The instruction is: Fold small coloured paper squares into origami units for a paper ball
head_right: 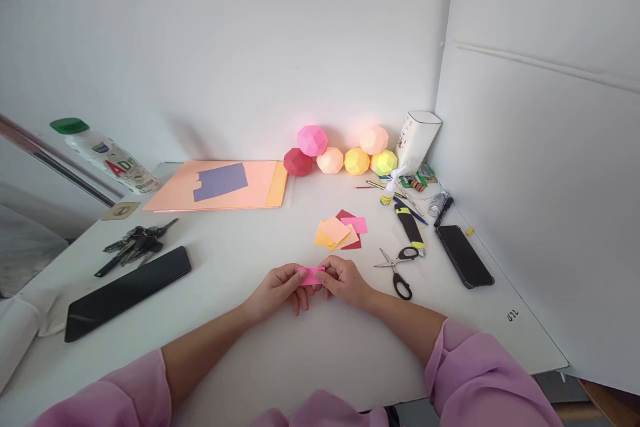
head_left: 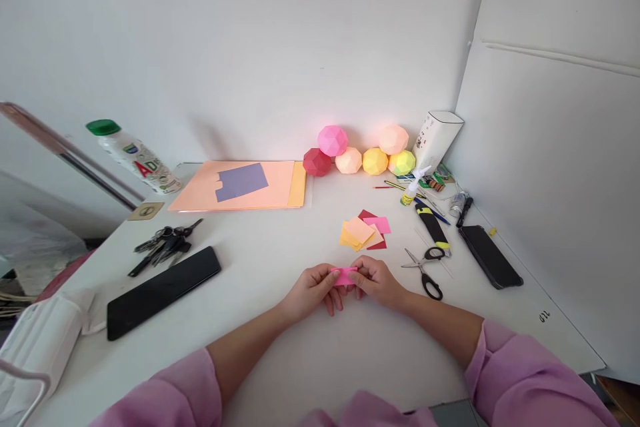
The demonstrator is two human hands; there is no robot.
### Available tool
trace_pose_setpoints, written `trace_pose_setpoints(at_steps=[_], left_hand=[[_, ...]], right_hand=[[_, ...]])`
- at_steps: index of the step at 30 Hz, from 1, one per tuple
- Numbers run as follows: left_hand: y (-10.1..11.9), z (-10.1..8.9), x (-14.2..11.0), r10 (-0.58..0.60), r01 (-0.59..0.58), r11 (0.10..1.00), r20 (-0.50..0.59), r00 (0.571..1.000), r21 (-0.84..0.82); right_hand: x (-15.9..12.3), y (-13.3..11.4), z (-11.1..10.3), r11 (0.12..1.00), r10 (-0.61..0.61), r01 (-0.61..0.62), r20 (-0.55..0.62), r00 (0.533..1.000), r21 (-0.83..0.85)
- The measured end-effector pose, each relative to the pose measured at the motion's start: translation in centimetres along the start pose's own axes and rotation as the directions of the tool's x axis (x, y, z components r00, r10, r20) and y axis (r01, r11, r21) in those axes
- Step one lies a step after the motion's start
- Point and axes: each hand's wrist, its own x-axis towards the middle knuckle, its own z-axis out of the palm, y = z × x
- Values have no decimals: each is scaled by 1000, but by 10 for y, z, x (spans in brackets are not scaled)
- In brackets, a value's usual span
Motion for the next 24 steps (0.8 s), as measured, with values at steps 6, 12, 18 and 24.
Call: trace_pose_setpoints(at_steps=[6, 12, 18, 24], left_hand=[[0, 0, 0, -10, 10, 1000, -3, 1000, -9], [-3, -1, 1, -4, 4, 1000, 4, 1000, -9], [-2, 0, 1, -21, 21, 1000, -1, 1000, -19], [0, 0, 0, -27, 27, 999, -4, 1000, -31]], right_hand=[[0, -3, 1, 1000, 9, -9, -6, 1000, 17], [0, -4, 1, 1000, 15, -15, -4, 1000, 27], [-1, -3, 0, 1000, 14, -14, -4, 1000, 24], [-1, -6, 2, 1000, 5, -4, -9, 1000, 28]])
